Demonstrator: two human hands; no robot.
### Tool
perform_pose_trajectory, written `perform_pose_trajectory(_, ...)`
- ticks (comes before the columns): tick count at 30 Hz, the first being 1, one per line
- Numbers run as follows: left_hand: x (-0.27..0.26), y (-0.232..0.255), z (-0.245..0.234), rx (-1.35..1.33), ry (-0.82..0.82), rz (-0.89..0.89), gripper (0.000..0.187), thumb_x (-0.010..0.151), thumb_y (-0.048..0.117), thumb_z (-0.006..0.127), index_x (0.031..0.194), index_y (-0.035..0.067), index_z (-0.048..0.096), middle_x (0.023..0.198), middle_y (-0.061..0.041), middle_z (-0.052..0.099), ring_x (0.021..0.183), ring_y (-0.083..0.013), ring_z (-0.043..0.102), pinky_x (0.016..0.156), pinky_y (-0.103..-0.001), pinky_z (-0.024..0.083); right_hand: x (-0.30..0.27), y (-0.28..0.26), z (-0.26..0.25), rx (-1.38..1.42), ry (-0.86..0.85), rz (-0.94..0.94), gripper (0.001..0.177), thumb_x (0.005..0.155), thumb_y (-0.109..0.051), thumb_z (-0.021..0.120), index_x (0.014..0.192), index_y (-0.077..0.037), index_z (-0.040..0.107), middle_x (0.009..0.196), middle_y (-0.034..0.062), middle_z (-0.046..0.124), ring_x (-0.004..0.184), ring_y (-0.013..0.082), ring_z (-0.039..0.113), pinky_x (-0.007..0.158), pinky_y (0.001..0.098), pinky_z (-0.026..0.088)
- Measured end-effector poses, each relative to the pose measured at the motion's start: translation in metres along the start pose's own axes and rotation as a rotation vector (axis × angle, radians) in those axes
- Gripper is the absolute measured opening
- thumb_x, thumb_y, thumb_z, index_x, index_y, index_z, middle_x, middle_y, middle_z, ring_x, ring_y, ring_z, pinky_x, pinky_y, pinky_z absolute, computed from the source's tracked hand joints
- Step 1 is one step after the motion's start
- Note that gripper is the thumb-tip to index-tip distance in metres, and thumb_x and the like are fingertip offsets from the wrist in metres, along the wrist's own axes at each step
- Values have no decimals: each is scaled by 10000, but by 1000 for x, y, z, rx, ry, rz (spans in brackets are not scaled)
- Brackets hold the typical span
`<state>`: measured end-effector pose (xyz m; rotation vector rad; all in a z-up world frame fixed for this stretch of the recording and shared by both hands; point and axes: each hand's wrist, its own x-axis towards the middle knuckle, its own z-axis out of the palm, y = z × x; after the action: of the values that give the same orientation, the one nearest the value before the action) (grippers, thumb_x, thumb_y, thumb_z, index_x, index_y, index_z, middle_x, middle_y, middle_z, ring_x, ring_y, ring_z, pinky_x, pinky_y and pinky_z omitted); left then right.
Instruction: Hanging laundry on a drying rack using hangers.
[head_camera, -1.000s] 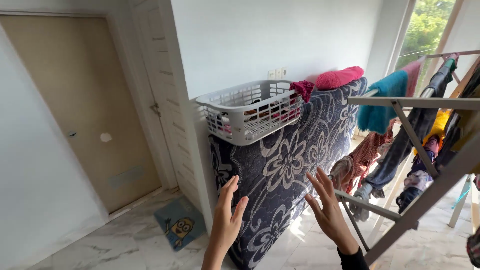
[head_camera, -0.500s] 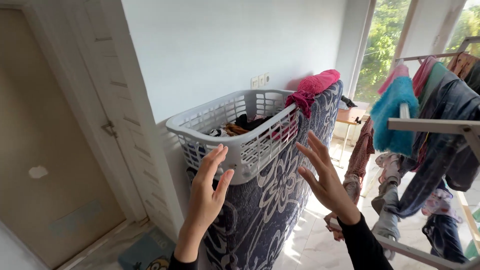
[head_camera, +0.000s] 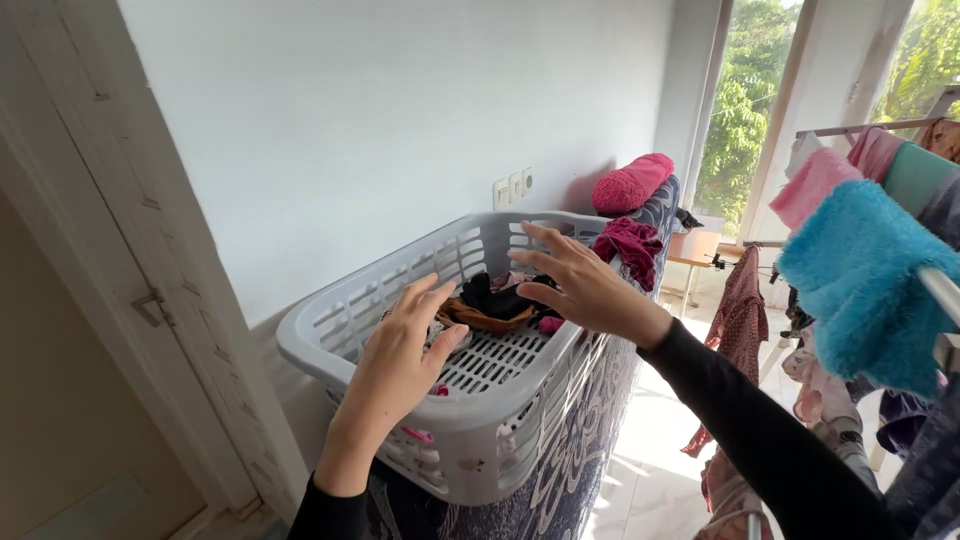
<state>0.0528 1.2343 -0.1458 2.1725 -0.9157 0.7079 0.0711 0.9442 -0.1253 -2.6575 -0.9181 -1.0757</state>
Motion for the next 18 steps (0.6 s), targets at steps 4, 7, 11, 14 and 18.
perform_pose_trajectory(4,11,-11,9,85,-34,-51,558,955,355,632,1408,45,525,1525,-158,469,1318,-352,544,1043,-480,452,60,60,53,-87,-244,-61,555,969,-489,633,1364,-100,619,1536,198,429,1341,384,512,1049,528,461)
perform_pose_trajectory(7,11,-14,16,171,-136,-125,631,938,358,641,1478,82,467,1576,-151,408,1400,-350,448,1104,-509,353,93,102,106,-185,-555,-61,555,902,-460,707,1327,-112,631,1436,155,507,1287,365,546,1002,508,485)
perform_pose_trajectory(11,-1,-21,31,277,-245,-171,752,920,388,650,1566,135,360,1625,-142,329,1471,-354,344,1126,-564,275,121,144,182,-221,-836,-63,765,782,-484,797,1418,-137,551,1381,140,515,1234,358,585,958,481,516)
perform_pose_trajectory(14,-6,-26,38,311,-284,-219,794,919,430,656,1584,163,314,1640,-144,285,1500,-357,294,1114,-625,246,136,151,223,-202,-903,-130,1020,668,-511,881,1511,-166,422,1414,165,479,1235,371,576,951,476,522)
perform_pose_trajectory(18,-4,-29,37,305,-376,-311,852,922,466,669,1609,194,246,1664,-151,207,1541,-376,194,1103,-710,181,138,132,250,-134,-958,-174,1365,562,-553,966,1624,-222,176,1494,210,399,1226,407,563,957,492,514)
